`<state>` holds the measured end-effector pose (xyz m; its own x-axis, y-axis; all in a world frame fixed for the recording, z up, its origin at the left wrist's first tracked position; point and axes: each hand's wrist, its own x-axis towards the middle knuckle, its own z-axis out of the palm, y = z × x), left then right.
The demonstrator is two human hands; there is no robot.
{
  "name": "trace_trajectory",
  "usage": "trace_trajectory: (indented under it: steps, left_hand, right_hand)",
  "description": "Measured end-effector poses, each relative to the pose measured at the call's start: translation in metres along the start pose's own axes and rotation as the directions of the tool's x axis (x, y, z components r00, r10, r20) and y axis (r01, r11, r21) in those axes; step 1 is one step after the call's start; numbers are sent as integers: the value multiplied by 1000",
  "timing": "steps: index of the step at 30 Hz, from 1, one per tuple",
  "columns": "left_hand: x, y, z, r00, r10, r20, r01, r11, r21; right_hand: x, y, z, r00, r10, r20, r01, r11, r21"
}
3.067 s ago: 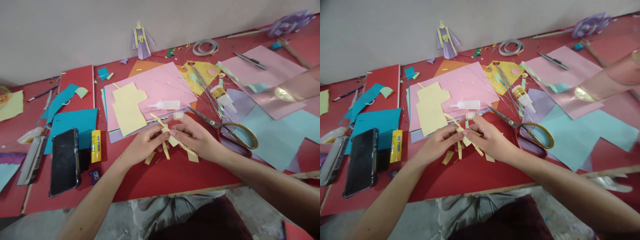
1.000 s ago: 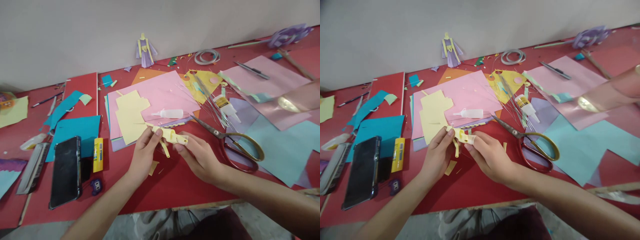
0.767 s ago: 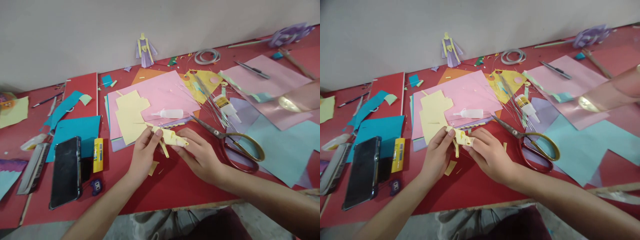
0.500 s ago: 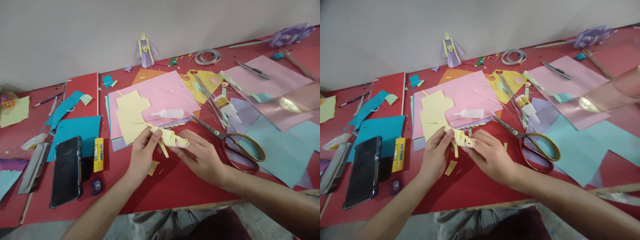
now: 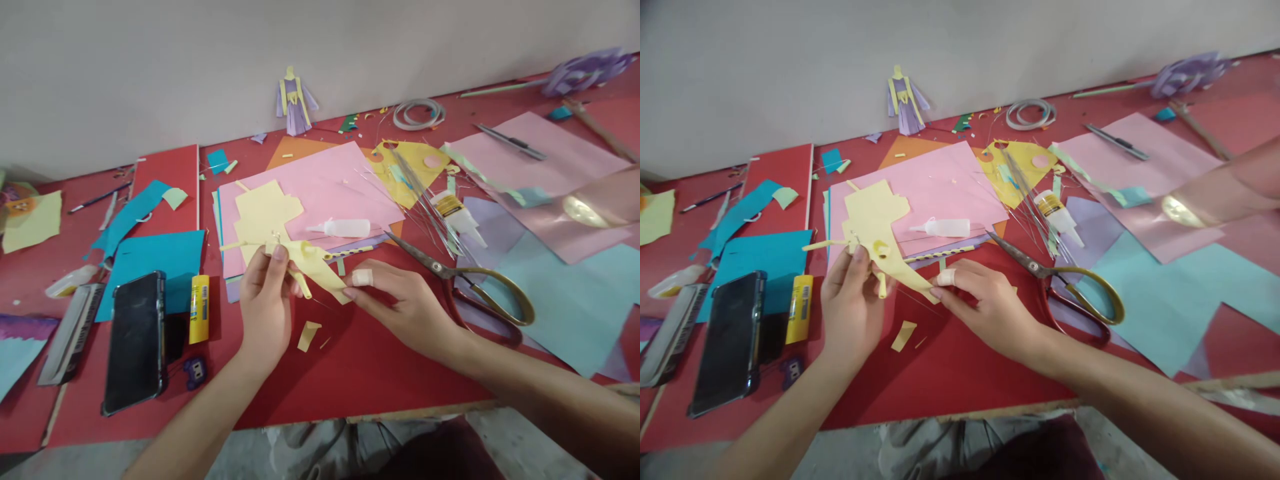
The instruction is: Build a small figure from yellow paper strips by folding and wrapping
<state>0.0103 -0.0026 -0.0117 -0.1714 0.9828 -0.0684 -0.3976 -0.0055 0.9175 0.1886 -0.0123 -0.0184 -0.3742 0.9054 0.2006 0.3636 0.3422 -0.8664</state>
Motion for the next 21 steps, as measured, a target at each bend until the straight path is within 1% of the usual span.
trace_trajectory:
  steps: [2,5,7,9,11,13,16,18,19,21]
  left_hand:
    - [1,1,-1,999,22,-35,-23,999,-33]
    - [1,2,-2,998,42,-45,-44,999,-29]
    - [0,2,-2,999,39,-3,-39,999,-4]
    - [-2,1,-3,997,43,58,-44,999,26]
    - [-4,0,-4,992,43,120,-50,997,58]
    - [-6,0,-6,983,23,183,-43,994,104]
    - [-8,1,-7,954,-42,298,-13,983,181]
    - [-8,4,-7,919,-94,383,-4,969,247]
    - [-8,6,-6,899,-122,421,-4,958,286]
    - [-7,12,-4,856,-191,480,-6,926,379]
  right_hand:
    - [0,-1,-1,999,14,-29,-14,1000,12]
    - [1,-3,-4,983,92,-159,-81,994,78]
    - [1,-3,-7,949,192,-250,-148,971,186]
    - [3,-1,-10,905,303,-300,-201,924,326]
    - [5,4,-10,868,398,-298,-233,855,464]
    - [7,9,-10,840,474,-266,-253,773,581]
    - [10,14,-9,812,550,-196,-286,667,688]
    - [12,13,-9,808,562,-176,-284,634,719]
    - [12,12,-9,809,559,-182,-275,633,724]
    - [11,10,-11,809,547,-214,-264,664,699]
